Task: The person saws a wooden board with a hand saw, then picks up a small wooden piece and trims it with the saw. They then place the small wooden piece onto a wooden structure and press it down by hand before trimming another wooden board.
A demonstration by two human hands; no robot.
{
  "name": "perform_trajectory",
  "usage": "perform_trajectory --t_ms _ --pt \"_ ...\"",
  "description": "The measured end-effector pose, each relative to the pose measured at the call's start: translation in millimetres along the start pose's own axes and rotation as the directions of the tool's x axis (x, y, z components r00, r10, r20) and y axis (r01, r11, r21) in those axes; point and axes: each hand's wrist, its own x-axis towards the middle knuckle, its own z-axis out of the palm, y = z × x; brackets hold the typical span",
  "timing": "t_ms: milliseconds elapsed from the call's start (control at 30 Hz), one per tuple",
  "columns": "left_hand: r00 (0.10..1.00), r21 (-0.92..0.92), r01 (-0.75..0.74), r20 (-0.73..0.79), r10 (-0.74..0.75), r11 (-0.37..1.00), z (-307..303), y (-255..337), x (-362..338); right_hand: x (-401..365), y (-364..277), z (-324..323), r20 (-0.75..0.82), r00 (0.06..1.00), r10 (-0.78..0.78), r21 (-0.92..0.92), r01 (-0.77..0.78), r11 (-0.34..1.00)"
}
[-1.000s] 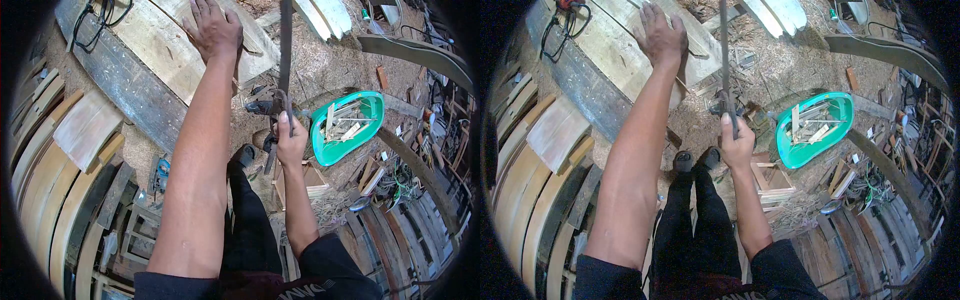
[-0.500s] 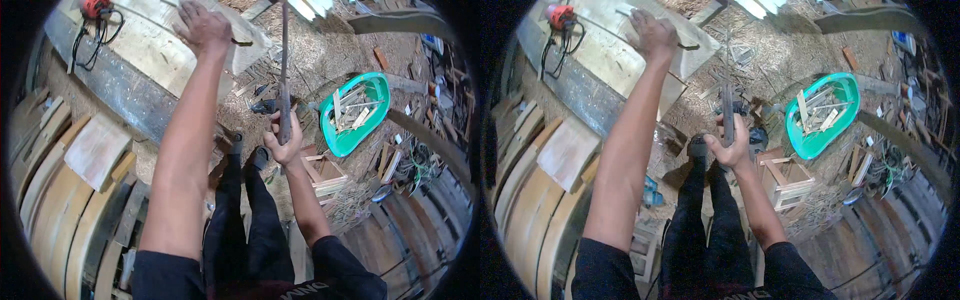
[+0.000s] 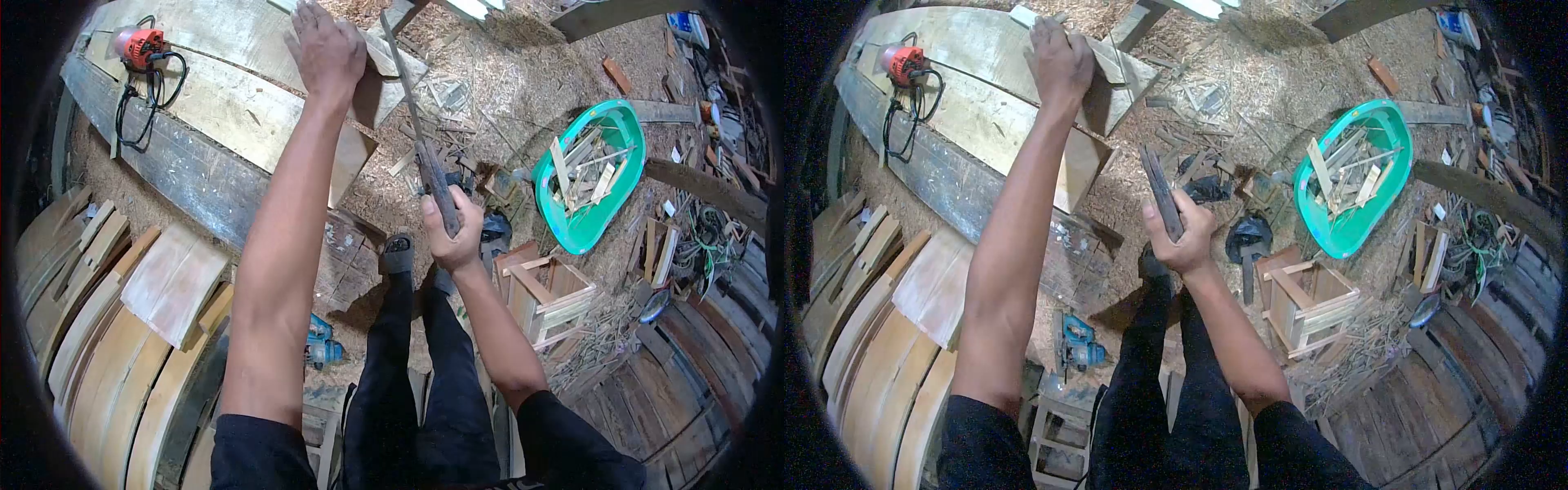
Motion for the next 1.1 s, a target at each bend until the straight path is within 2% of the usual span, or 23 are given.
perform_trajectory --t_ms 33,133,233,267,367,467,533,667,867,1100 --pt "0.998 -0.040 0.054 0.044 -0.052 0.998 -7 10 0 1 3 -1 0.012 1.000 0.009 -0.008 -0.009 1.000" --pt "0.984 -0.082 0.141 -0.099 -0.149 0.987 4 8 9 2 4 -3 0.037 0.999 0.031 -0.006 -0.031 1.000" --pt "0.993 0.061 0.115 -0.039 -0.113 0.991 16 7 9 6 -6 -8 0.046 0.999 0.019 0.023 -0.020 1.000" --pt "0.996 0.133 0.065 -0.067 -0.056 0.989 21 2 7 7 -5 -10 0.057 0.998 0.013 0.024 -0.015 1.000" --pt "0.996 0.118 0.082 -0.036 -0.078 0.990 15 6 7 6 6 -11 0.072 0.997 0.019 0.014 -0.020 1.000" --pt "0.987 0.178 0.141 -0.098 -0.125 0.974 22 8 5 4 6 -11 0.060 0.997 0.037 0.017 -0.038 0.999" --pt "0.978 0.132 0.191 -0.111 -0.177 0.973 20 14 6 3 5 -7 0.054 0.996 0.077 0.065 -0.080 0.995" --pt "0.969 0.107 0.244 -0.073 -0.237 0.964 16 16 9 2 3 0 0.029 0.999 0.035 0.076 -0.037 0.996" --pt "0.969 0.156 0.245 -0.060 -0.239 0.957 22 12 11 -1 -6 6 -0.005 1.000 -0.014 0.045 0.014 0.999" --pt "0.964 0.091 0.267 -0.030 -0.266 0.959 19 19 15 -7 -5 9 -0.036 0.999 -0.026 -0.031 0.025 0.999"
